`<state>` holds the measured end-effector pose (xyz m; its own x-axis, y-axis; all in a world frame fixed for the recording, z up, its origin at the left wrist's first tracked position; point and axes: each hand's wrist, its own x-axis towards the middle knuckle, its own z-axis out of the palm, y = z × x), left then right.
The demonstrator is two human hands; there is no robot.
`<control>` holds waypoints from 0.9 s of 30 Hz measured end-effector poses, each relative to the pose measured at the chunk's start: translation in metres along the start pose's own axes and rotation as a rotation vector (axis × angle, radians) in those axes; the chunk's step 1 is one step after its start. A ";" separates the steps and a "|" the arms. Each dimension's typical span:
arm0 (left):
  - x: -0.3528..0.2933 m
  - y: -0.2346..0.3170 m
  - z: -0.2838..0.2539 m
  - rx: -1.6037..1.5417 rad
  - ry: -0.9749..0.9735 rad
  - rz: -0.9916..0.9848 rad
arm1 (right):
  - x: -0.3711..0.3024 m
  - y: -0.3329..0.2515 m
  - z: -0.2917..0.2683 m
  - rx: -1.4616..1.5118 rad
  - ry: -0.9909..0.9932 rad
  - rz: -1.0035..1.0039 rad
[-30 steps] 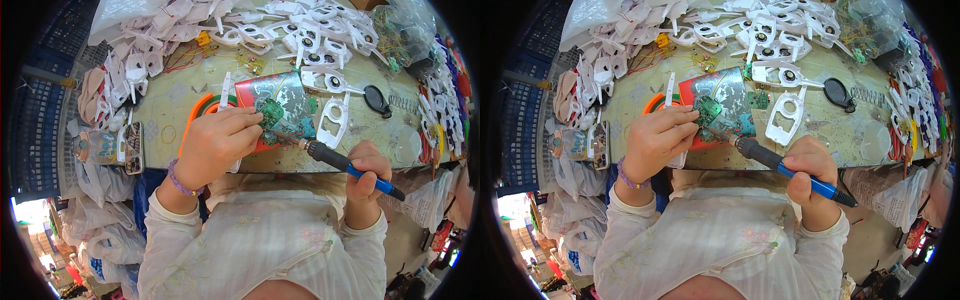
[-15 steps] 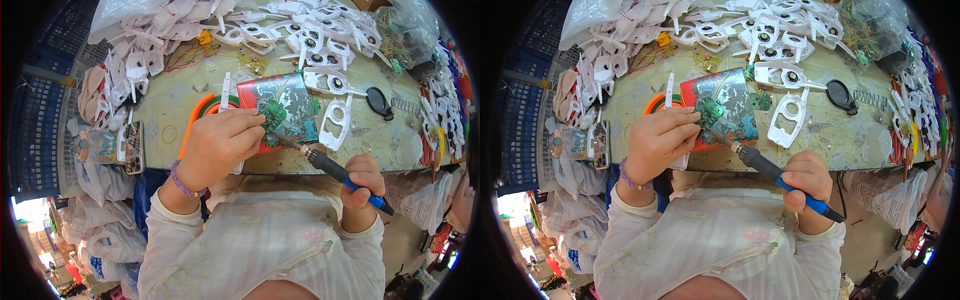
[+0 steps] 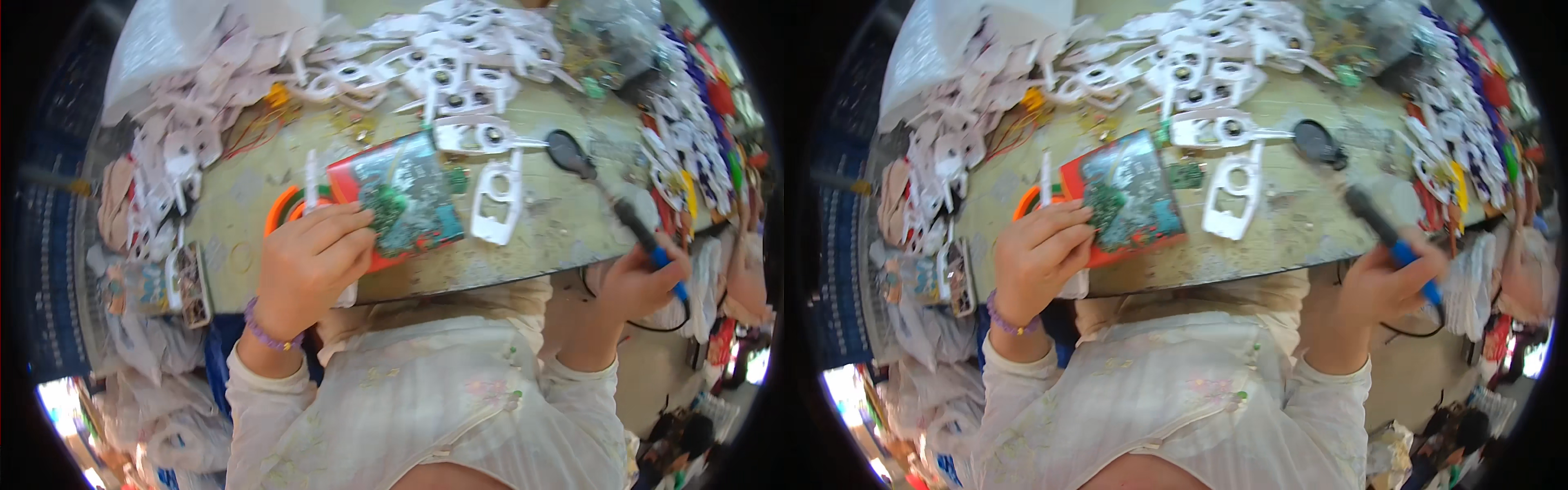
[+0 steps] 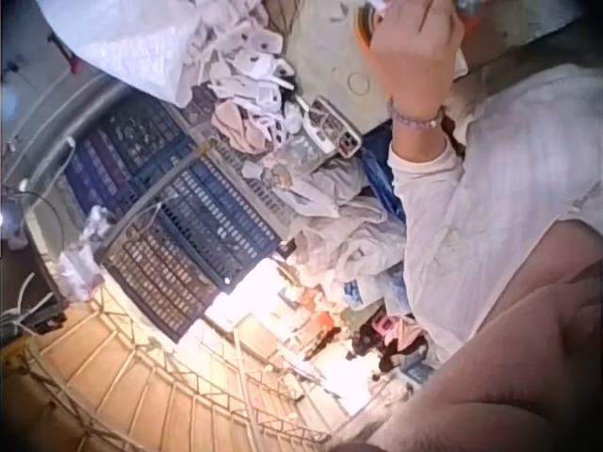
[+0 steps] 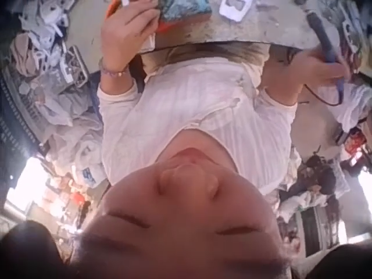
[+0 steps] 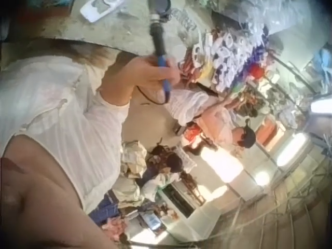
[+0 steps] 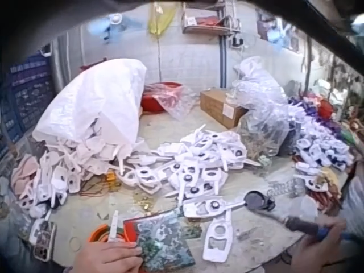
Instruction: Soldering electronic components and assembling toy plastic shells at a workbench.
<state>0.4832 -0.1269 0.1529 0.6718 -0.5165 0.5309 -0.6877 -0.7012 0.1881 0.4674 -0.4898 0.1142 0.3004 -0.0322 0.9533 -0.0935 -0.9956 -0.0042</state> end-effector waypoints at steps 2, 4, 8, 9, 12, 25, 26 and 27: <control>0.005 0.004 -0.002 -0.007 0.008 0.021 | 0.024 0.060 -0.007 -0.112 0.119 0.133; 0.005 0.005 -0.003 -0.011 0.015 0.032 | 0.048 0.118 0.001 0.024 0.149 0.446; 0.006 0.006 0.000 0.007 0.017 0.027 | 0.095 0.148 0.027 0.677 0.232 0.971; 0.007 0.007 -0.001 0.005 0.012 0.028 | 0.095 0.147 0.034 0.602 0.133 0.959; 0.003 0.009 -0.003 0.026 0.008 0.011 | 0.087 0.118 0.071 0.500 -0.170 0.835; 0.006 0.013 0.000 -0.040 0.098 -0.095 | -0.026 -0.010 0.052 1.119 -0.075 1.214; 0.008 0.015 0.002 -0.032 0.122 -0.178 | -0.030 -0.026 0.044 1.127 -0.083 1.216; 0.012 0.019 0.004 -0.057 0.132 -0.258 | -0.031 -0.041 0.035 1.184 -0.143 1.160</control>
<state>0.4792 -0.1485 0.1590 0.7875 -0.2537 0.5617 -0.5156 -0.7705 0.3748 0.4947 -0.4509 0.0740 0.6756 -0.6946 0.2472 0.3898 0.0519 -0.9194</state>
